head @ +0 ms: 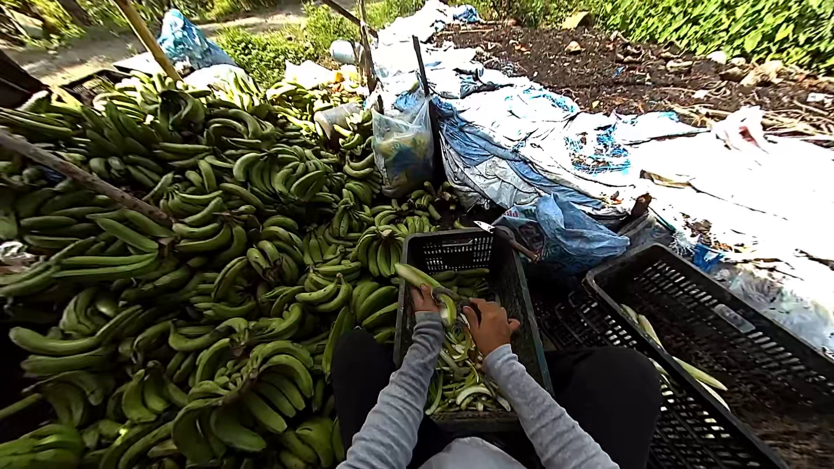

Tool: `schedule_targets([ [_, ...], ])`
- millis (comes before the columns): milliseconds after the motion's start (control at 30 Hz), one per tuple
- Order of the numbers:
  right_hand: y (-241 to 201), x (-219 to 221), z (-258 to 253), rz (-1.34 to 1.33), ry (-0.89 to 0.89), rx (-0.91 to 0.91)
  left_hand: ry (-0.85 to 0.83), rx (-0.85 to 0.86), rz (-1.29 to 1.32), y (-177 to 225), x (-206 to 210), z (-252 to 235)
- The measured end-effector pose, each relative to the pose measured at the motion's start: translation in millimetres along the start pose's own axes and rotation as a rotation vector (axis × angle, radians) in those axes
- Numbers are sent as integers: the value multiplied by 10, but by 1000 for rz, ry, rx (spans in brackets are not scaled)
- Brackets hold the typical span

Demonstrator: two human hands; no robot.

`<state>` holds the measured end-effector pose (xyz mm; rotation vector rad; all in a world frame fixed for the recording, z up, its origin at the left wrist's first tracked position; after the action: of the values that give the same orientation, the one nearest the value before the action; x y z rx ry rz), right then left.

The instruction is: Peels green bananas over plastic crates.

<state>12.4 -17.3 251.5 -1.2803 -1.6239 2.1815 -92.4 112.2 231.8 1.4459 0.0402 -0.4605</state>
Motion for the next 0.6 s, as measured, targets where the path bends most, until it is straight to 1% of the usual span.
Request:
schedule_targets([
  [33,-96,-75,-239,24,3,-43,-300,-3,-73,5,126,73],
  [67,-182,-159,-504,70,-28,-44,-551,48,-117,-11,234,187],
  [100,-257,-243,-752,137,-70,-23,-737,110,-121,-29,307,306],
  [133,-334,-320,-943,201,-93,-10,-842,151,-114,-58,337,388],
  [167,-414,-367,-1045,227,-94,-28,-841,152,-101,-97,321,410],
  [200,-466,-358,-1048,231,-93,-44,-731,114,-82,-144,268,371],
  [267,-410,-172,-797,172,-114,-22,-341,-61,22,-255,123,186],
  [333,-160,99,-341,88,-115,34,140,-230,161,-418,-26,-48],
  [400,88,245,81,16,-55,72,548,-433,166,-639,-131,-210],
  [433,157,261,206,-13,-14,69,591,-535,157,-633,-173,-220],
  [467,176,246,256,-31,26,45,500,-597,143,-517,-204,-165],
  [500,135,207,226,-31,54,-2,343,-606,125,-318,-201,-59],
  [533,58,154,119,-13,58,-54,197,-539,106,-163,-154,10],
  [567,-43,99,-52,21,22,-79,37,-418,84,-60,-89,47],
  [600,-145,46,-270,81,-55,-65,-180,-250,79,-21,6,71],
])
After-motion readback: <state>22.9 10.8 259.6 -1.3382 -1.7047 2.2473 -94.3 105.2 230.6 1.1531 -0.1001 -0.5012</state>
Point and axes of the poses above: each hand's wrist, its own z-axis away from the middle knuckle, its own x-axis out of the palm, y = z × x, the point moved 8 cm from there along -z, towards the middle knuckle, and after that the axes turned 15 degrees about -z, right-handed, at the moved point
